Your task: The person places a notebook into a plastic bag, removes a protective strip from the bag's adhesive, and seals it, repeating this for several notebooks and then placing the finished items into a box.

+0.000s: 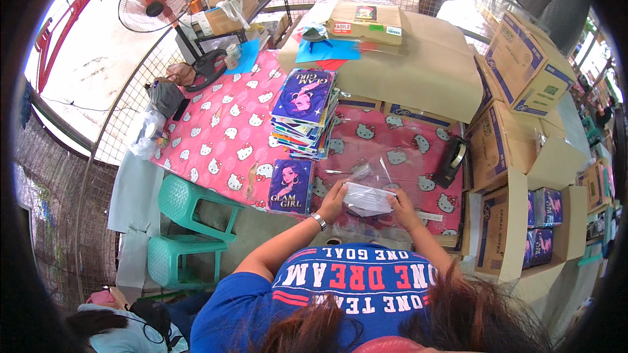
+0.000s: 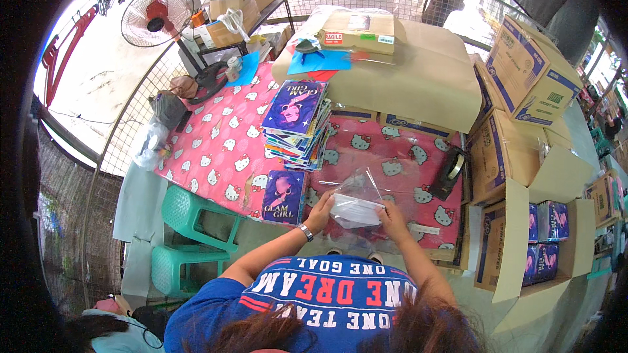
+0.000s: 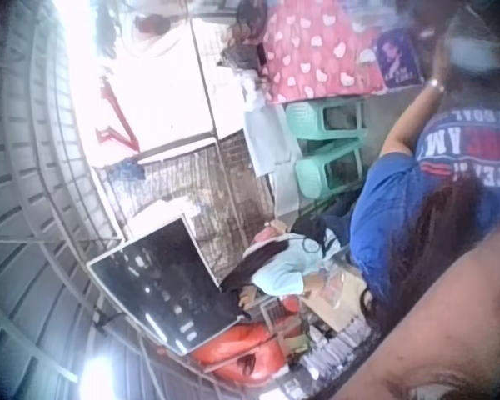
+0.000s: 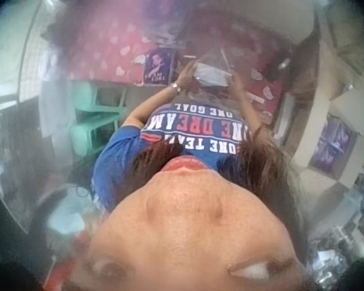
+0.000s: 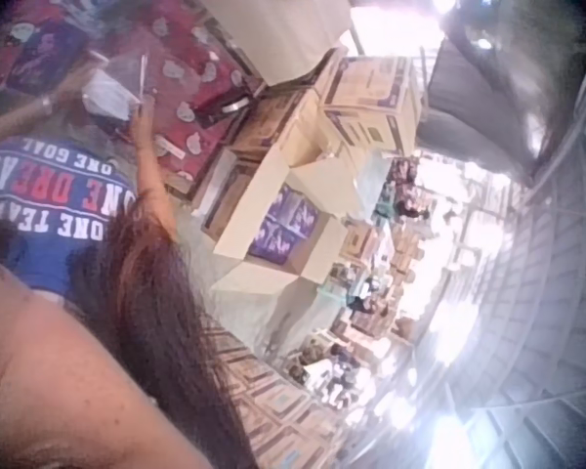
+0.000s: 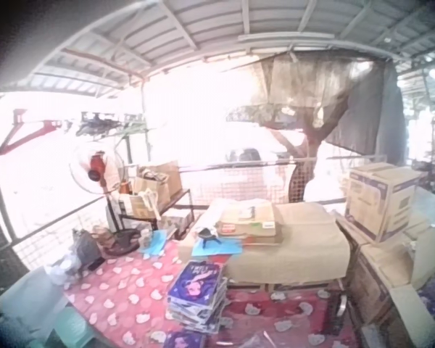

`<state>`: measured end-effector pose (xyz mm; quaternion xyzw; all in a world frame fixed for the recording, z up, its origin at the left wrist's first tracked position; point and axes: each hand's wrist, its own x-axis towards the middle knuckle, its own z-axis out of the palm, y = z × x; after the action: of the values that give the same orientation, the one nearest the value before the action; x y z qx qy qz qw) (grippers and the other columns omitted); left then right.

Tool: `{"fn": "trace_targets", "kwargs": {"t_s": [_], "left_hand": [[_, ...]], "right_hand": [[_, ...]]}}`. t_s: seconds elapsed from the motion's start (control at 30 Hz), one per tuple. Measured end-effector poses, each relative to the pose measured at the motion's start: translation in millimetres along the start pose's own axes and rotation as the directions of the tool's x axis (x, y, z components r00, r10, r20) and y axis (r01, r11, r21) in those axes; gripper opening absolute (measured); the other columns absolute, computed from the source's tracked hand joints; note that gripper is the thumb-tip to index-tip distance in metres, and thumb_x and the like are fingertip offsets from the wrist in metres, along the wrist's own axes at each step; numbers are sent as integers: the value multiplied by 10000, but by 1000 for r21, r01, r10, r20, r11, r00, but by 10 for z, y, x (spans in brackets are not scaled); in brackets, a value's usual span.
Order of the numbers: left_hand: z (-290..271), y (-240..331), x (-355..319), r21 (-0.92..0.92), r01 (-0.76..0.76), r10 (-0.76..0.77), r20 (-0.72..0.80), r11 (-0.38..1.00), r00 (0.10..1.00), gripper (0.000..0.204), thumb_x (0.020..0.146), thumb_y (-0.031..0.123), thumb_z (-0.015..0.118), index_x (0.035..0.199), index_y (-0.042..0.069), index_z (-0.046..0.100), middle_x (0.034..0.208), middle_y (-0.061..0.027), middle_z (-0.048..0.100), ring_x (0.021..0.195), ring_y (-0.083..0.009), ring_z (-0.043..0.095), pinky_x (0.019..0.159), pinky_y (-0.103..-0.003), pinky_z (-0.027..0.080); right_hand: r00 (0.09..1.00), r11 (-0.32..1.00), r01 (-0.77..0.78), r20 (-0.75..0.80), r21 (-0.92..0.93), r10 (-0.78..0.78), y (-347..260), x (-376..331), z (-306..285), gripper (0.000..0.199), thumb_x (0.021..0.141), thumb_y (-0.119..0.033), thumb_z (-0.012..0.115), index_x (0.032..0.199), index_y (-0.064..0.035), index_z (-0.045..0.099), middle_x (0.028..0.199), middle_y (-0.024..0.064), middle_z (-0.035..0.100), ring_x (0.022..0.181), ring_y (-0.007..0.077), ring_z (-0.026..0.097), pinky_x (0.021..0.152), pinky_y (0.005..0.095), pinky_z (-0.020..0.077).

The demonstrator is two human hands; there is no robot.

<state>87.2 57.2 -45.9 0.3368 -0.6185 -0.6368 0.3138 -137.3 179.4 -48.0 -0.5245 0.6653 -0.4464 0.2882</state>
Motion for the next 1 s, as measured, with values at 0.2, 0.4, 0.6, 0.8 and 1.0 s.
{"fn": "trace_targets", "kwargs": {"t_s": [0.2,0.4,0.6,0.8,1.0], "left_hand": [[6,-29,18,62,-25,28,-46,998,999,318,979,261,433,1172,31,538,1019,-74,605,943,-154,531,880,-294,408],[-259,-193,232,-108,202,-186,143,973,972,276,935,160,522,1163,8,557,1023,-22,600,932,-113,521,844,-264,416],[-299,352,708,205,295,-359,510,933,782,422,843,89,630,1245,-8,549,1145,-85,618,988,-143,577,890,-285,449],[-109,529,747,435,17,-226,434,900,872,148,768,117,692,873,14,701,906,-52,658,795,-138,601,709,-287,482],[63,1006,526,673,-357,2,467,648,884,228,709,127,725,910,25,687,877,-103,604,804,-242,605,735,-323,487]], "right_hand": [[996,990,-1,-86,140,13,5,-38,103,311,920,-293,523,1047,-17,586,931,113,578,862,240,567,775,325,438],[984,948,-155,130,277,123,165,49,-34,333,876,-252,613,1122,-29,596,1044,91,583,944,195,555,842,303,437],[930,999,-30,368,34,15,-219,557,-192,375,746,-237,743,1084,-90,674,939,75,660,844,168,600,762,317,471],[936,988,151,328,-43,-128,-539,645,-208,181,712,-208,738,844,-86,717,823,63,615,769,206,609,684,314,465],[961,956,216,219,-197,-171,-756,382,-264,216,722,-162,680,924,-91,704,901,77,609,821,257,614,730,362,487]]}}
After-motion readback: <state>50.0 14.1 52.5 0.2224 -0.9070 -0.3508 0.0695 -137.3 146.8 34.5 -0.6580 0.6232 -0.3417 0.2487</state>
